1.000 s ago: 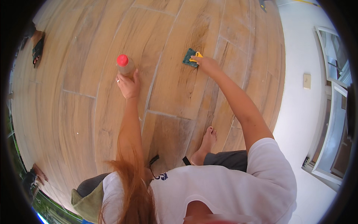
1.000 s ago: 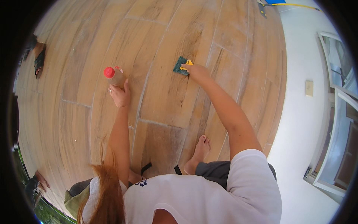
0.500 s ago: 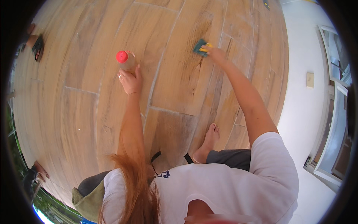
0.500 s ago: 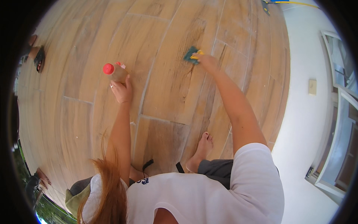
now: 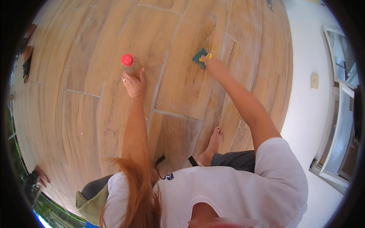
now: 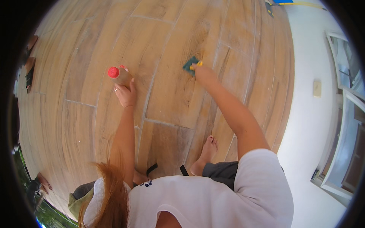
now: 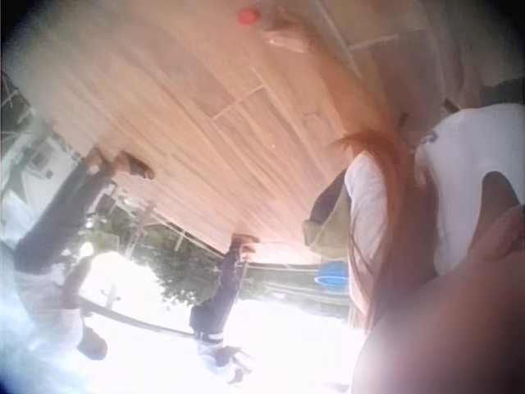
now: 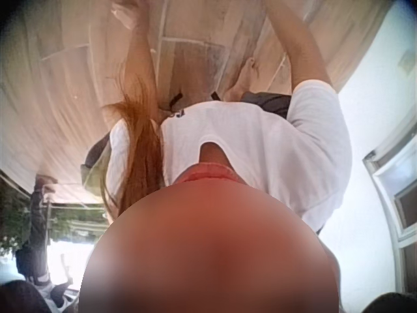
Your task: The person kneels on a tiled floor and scrubs the surface with a sponge and cleaning solution from a bottle. They wipe the area with a cloth and repeat the process across different sections of the floor.
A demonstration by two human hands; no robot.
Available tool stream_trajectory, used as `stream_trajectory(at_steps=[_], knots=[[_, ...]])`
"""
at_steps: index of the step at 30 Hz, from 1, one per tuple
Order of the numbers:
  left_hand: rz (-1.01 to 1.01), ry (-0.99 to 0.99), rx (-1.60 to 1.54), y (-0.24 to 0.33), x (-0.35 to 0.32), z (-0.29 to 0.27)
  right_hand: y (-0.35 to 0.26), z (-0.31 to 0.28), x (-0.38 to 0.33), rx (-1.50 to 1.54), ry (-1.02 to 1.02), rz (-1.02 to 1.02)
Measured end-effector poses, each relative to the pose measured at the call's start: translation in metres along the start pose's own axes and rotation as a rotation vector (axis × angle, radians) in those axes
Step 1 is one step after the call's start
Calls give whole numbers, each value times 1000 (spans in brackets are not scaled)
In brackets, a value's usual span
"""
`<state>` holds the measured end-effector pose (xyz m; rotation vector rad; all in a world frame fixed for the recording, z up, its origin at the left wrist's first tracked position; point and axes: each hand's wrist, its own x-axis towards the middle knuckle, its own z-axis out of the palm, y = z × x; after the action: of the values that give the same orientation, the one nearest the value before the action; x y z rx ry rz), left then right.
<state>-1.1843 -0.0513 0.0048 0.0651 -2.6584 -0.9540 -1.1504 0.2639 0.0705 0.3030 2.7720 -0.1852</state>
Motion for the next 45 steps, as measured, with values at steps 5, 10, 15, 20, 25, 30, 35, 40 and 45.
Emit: stream_trajectory(at_steps=[5, 10, 15, 20, 25, 30, 35, 40, 45], knots=[[-23, -65, 13, -1, -3, -1, 0, 10, -8, 36, -3, -5], [-32, -87, -25, -3, -3, -4, -10, 19, -17, 32, 62, 48], [-14, -46, -14, -5, -1, -3, -8, 12, 1, 20, 76, 66], [-14, -50, 6, -6, 2, -7, -16, 19, -21, 23, -17, 50], [-20, -19, -54, -2, 1, -4, -8, 4, 0, 57, 60, 117], [-19, -50, -8, -1, 2, -7, -16, 15, -12, 59, -8, 121], [-35, -70, 9, -5, -3, -2, -13, 8, -6, 53, 34, 136], [-31, -52, 4, -5, -2, -4, -16, 20, -18, 73, -12, 98], [-24, -52, 25, 0, -5, -3, 0, 17, -11, 52, 20, 54]])
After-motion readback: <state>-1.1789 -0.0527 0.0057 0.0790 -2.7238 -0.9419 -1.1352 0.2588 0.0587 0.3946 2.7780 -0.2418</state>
